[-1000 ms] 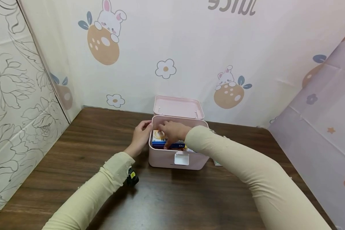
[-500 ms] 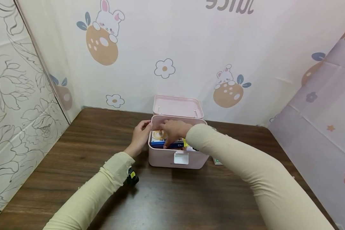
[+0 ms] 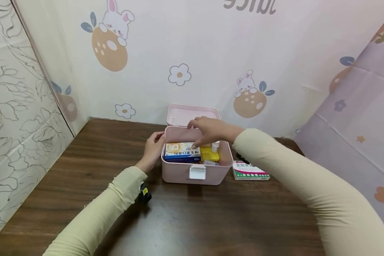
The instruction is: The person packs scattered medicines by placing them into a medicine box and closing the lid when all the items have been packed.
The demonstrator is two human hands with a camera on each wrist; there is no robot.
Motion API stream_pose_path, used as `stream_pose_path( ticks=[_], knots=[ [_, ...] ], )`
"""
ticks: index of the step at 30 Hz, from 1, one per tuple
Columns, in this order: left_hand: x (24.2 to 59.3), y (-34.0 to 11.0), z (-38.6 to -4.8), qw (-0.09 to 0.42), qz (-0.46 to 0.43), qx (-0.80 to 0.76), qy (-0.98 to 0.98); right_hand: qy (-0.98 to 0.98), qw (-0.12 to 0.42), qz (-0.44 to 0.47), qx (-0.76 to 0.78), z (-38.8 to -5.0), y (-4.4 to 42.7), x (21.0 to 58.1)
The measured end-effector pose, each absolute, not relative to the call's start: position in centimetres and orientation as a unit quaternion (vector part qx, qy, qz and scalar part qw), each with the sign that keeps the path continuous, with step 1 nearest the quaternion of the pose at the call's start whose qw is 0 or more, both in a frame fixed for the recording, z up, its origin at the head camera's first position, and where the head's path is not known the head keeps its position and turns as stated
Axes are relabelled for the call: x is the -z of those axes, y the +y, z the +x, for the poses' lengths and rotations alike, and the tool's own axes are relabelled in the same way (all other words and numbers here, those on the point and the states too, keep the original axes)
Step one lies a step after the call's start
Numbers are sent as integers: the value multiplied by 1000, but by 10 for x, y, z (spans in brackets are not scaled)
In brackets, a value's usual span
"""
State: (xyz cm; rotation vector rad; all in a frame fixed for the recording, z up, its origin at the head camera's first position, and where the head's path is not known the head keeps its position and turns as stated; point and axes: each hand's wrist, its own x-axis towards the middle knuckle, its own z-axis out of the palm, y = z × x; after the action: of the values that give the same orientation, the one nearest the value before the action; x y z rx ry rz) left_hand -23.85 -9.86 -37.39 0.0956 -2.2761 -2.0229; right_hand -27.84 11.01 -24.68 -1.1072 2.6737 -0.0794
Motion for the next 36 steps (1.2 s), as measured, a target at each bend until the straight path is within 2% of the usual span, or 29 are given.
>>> stream_pose_path(
  ticks=[5, 11, 23, 28, 36],
  knots=[
    [373, -98, -239, 45, 35, 650, -757, 921, 83, -376, 59, -268, 142, 232],
    [372, -99, -239, 46, 30, 649, -759, 937, 41, -335, 89, -257, 182, 231],
    [372, -100, -239, 38, 27, 646, -762, 942, -7, -313, 120, -250, 262, 269],
    [371, -103, -241, 32, 25, 645, -763, 945, 4, -297, 141, -252, 287, 292],
    [372, -102, -239, 25, 21, 648, -761, 947, 53, -283, 143, -246, 324, 349]
  ],
)
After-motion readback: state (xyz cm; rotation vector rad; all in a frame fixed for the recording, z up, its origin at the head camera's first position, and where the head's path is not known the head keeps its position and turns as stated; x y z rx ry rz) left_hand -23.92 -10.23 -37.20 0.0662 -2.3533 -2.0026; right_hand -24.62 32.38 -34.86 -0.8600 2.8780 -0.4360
